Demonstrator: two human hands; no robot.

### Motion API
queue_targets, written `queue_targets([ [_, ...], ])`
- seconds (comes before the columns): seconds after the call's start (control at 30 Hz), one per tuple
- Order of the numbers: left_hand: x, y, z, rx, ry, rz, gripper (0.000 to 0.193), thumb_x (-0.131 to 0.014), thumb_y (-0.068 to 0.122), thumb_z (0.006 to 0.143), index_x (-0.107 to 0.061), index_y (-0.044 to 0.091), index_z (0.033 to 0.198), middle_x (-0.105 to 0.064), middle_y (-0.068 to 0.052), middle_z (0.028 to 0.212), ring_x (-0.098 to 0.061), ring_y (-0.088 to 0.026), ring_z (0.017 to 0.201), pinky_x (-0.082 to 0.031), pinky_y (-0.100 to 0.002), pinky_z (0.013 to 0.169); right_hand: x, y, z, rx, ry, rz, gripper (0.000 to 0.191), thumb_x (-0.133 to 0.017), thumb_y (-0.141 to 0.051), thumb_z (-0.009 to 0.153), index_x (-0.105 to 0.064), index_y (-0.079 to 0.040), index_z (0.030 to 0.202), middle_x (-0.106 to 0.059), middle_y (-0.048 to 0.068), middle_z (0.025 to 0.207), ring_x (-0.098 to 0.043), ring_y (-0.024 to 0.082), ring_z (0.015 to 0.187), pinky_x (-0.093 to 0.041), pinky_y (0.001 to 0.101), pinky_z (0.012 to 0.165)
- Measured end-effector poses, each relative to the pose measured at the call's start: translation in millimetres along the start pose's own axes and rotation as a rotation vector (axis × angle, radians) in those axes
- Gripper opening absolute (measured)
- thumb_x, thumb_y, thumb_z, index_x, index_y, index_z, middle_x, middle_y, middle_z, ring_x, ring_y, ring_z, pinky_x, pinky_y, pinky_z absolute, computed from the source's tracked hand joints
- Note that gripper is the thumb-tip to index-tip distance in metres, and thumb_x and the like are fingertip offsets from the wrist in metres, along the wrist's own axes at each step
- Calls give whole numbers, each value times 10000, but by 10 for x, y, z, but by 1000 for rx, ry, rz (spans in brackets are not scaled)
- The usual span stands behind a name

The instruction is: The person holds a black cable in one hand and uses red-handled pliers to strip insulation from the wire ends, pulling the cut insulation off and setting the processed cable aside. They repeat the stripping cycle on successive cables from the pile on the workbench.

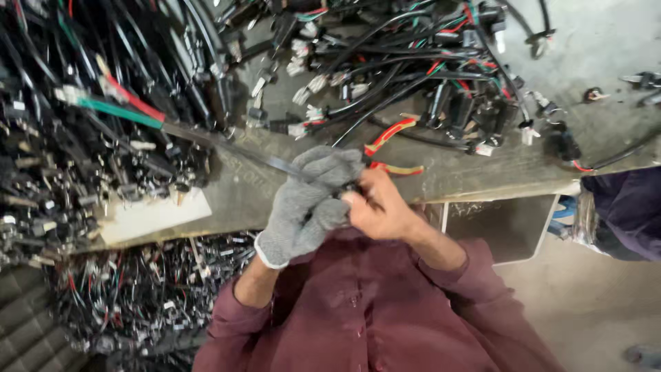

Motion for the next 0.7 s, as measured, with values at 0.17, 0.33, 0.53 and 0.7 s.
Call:
queue_targets([
  [0.17,55,5,41,107,-24,66,359,-712,202,985,-670,31,1297,-650,-132,1372,-589,-378,1304,-435,-448,1140,64,-167,176,86,-85,-146,384,-518,-237,1073,-602,21,1345,-704,65,1112,-614,134,975,-536,314,888],
  [0.33,111,175,68,-36,-116,-272,228,-790,212,889,-751,97,1083,-725,-65,1211,-584,-344,1277,-410,-452,1149,-45,-236,10,81,-495,76,596,-510,-369,1053,-502,1,1520,-667,79,1179,-635,129,1016,-525,279,870],
  [0.53,-16,70,-68,28,6,-329,191,-788,179,925,-740,104,1095,-719,-30,1147,-620,-291,1258,-461,-430,1121,-74,265,-265,-235,-412,455,642,-682,-288,1003,-481,44,1514,-629,96,1199,-558,111,979,-477,276,817],
  [0.7,-237,-389,-142,270,184,-368,226,-655,119,1045,-693,69,1263,-685,-69,1251,-612,-238,1257,-481,-350,1140,125,422,-94,-142,328,149,412,-550,-296,1099,-494,-39,1417,-553,36,1219,-480,81,1008,-414,230,903],
])
Point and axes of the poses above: each hand's wrist, its own z-axis towards the middle knuckle, its own x-axis out of the back of the hand, y = z × x, the point moved 7 cm from there along z, towards the middle knuckle
